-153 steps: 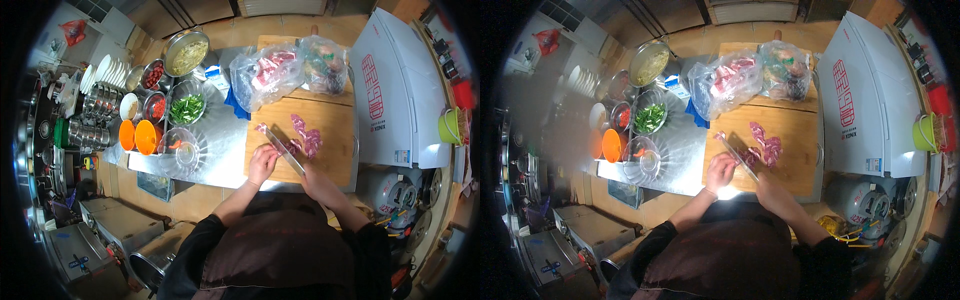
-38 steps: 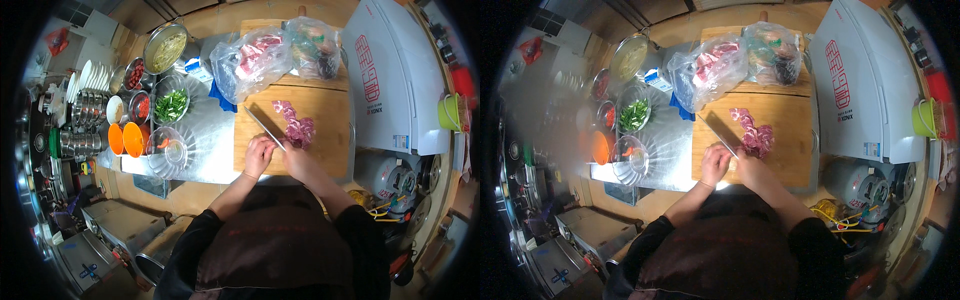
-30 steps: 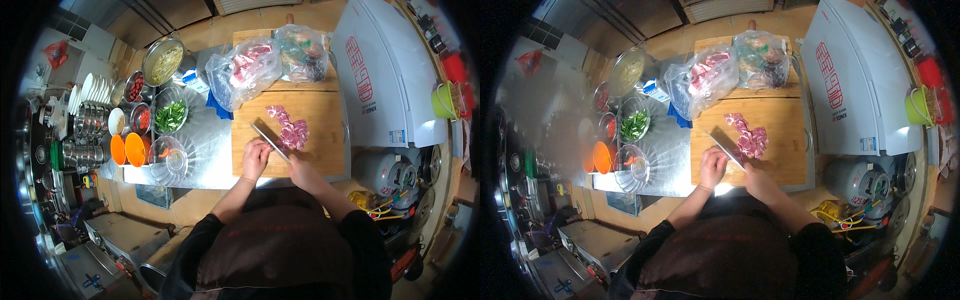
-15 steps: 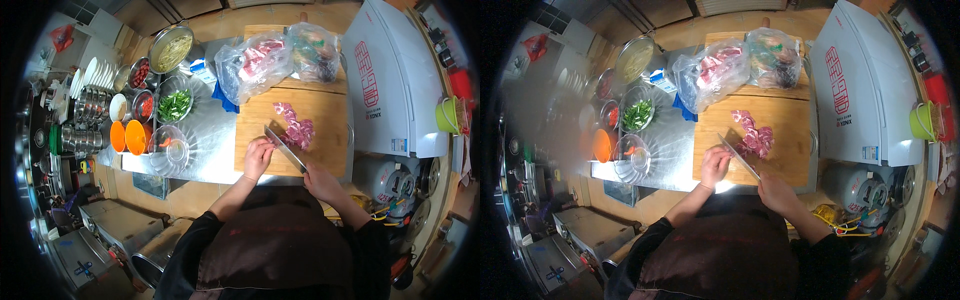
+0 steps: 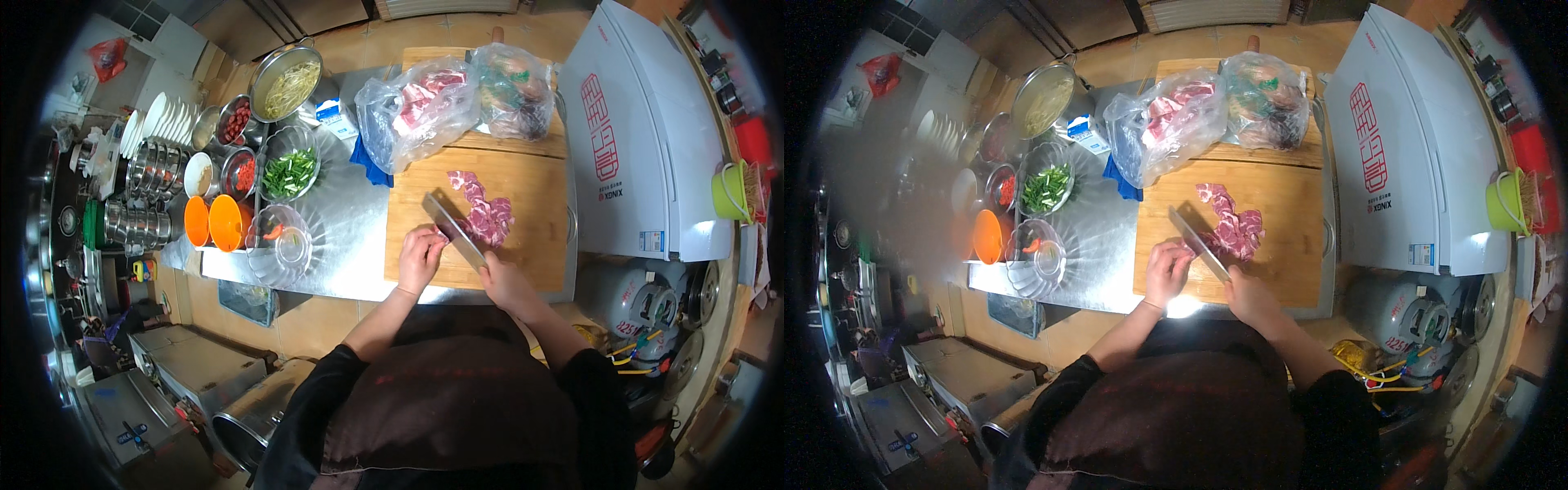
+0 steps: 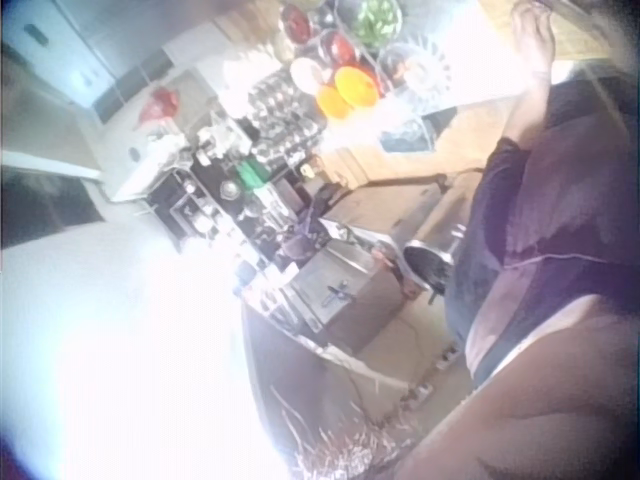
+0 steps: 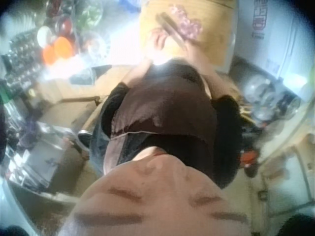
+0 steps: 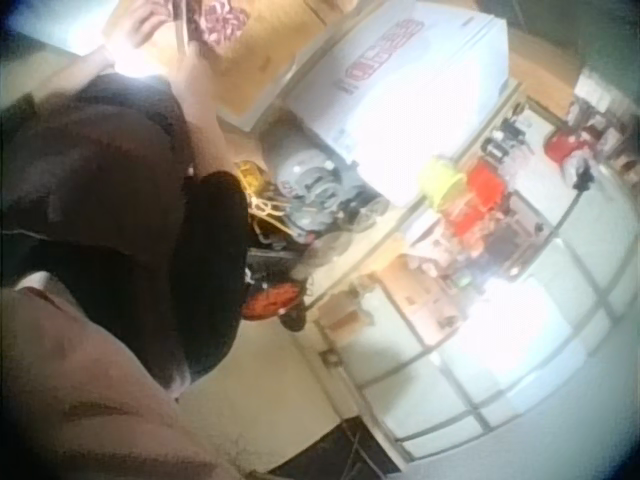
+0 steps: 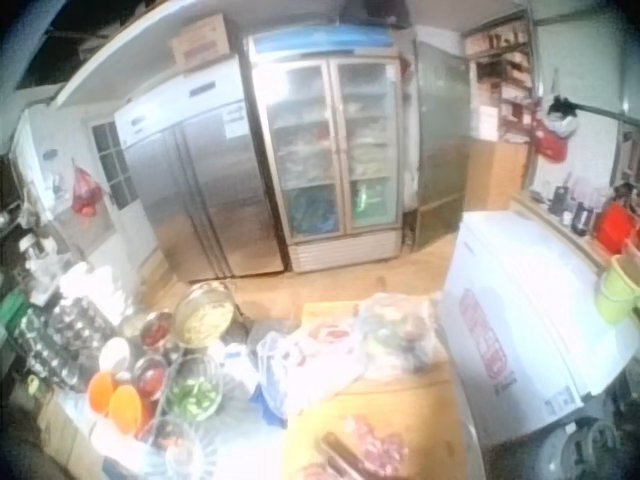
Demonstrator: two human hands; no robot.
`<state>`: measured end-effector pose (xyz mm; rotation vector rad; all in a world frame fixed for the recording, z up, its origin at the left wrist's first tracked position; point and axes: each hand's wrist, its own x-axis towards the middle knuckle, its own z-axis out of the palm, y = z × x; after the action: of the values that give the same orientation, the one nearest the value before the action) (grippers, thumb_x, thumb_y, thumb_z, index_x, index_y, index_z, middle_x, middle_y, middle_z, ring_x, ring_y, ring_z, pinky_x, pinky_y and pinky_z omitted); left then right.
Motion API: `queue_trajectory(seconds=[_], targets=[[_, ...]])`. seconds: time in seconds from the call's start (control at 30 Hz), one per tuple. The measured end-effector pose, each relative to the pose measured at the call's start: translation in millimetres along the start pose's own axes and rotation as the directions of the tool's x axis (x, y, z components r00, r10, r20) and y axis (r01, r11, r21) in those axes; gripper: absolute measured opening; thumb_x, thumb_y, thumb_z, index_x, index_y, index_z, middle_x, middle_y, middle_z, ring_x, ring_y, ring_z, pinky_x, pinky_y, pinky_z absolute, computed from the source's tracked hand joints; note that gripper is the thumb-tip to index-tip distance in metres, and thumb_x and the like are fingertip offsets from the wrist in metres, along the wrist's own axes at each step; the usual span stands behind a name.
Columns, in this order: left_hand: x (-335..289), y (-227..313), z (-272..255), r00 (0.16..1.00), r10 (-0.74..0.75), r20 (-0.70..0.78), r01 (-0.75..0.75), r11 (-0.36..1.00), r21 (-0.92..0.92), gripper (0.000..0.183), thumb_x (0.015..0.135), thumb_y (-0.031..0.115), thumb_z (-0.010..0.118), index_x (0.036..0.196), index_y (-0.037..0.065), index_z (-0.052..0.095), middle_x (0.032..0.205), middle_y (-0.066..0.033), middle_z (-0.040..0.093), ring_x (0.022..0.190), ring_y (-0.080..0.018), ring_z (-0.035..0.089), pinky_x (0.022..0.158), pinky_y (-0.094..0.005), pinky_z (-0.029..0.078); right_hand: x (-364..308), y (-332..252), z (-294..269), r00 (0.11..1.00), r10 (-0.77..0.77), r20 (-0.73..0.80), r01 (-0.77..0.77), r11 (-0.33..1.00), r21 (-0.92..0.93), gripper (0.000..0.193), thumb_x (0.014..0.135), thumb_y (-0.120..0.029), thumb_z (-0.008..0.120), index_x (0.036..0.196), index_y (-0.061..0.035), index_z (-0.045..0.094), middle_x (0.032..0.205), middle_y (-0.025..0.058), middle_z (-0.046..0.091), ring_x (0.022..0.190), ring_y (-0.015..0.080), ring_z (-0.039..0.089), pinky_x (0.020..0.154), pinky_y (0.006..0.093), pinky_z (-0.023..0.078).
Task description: The person slices a piece of raw meat into thin strips on a wooden cutting board using a cleaver. After slicing, the person picks up wooden skewers from a bucket and begins threading the meat strips onto them.
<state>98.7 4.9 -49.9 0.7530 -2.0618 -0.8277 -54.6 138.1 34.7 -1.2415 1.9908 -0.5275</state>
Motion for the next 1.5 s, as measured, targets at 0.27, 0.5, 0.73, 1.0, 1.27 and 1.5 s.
queue_trajectory(seconds=[0.27,0.5,0.73,1.0,1.27,1.5], targets=[[3,2,-2,0.999,-0.021,0.035,0.021,1.000,-0.006,0.012,0.082,0.007,0.073,0.089,0.009,0.064,0.096,-0.0091,0.064,0.093,-0.0295,0.060,0.081,-0.0386,0.048,-32,-16,-44,0.996,-0.034,0.085,0.039,0.998,-0.059,0.012,0.091,-0.011,0.049,0.094,0.0008,0.049,0.087,0.0285,0.062,0.085,0.0473,0.060,0.073,0.0565,0.044],[3,3,-4,0.999,-0.030,0.044,0.029,0.999,0.021,0.010,0.079,0.007,0.074,0.086,0.006,0.067,0.096,-0.0097,0.063,0.095,-0.0301,0.060,0.080,-0.0390,0.049,44,-44,2,0.996,0.045,0.071,-0.042,0.998,-0.043,0.014,0.091,-0.012,0.049,0.098,0.0004,0.050,0.082,0.0280,0.065,0.079,0.0473,0.063,0.069,0.0572,0.049],[-4,9,-7,0.999,-0.028,-0.017,0.027,0.999,-0.019,0.009,0.081,0.005,0.072,0.089,0.008,0.069,0.097,-0.0090,0.063,0.097,-0.0294,0.060,0.081,-0.0392,0.050,10,7,10,0.999,0.014,-0.032,-0.013,1.000,0.017,0.016,0.092,-0.014,0.053,0.099,-0.0001,0.049,0.075,0.0281,0.062,0.075,0.0472,0.062,0.066,0.0551,0.047],[-3,5,-8,1.000,-0.006,0.001,0.006,0.999,0.047,0.012,0.082,0.006,0.072,0.093,0.009,0.068,0.097,-0.0090,0.064,0.091,-0.0280,0.060,0.080,-0.0368,0.049,-30,-8,-37,0.994,-0.100,0.049,0.102,0.994,-0.039,0.014,0.093,-0.015,0.050,0.096,-0.0007,0.050,0.085,0.0287,0.062,0.080,0.0469,0.060,0.070,0.0546,0.046],[-1,5,-10,0.999,-0.036,0.016,0.036,0.999,0.041,0.008,0.081,0.007,0.072,0.088,0.008,0.069,0.094,-0.0092,0.064,0.090,-0.0285,0.060,0.080,-0.0374,0.048,25,-41,-14,0.995,-0.025,0.099,0.033,0.996,-0.078,0.015,0.092,-0.013,0.050,0.098,0.0000,0.050,0.078,0.0278,0.064,0.075,0.0469,0.062,0.067,0.0567,0.048],[-2,3,-8,1.000,-0.023,0.014,0.022,0.998,0.062,0.008,0.081,0.007,0.072,0.088,0.008,0.068,0.095,-0.0094,0.064,0.091,-0.0293,0.060,0.080,-0.0376,0.048,-12,-24,-25,0.993,-0.030,0.113,0.032,0.999,-0.018,0.019,0.093,-0.015,0.048,0.104,0.0005,0.051,0.080,0.0284,0.064,0.076,0.0462,0.064,0.071,0.0562,0.050]])
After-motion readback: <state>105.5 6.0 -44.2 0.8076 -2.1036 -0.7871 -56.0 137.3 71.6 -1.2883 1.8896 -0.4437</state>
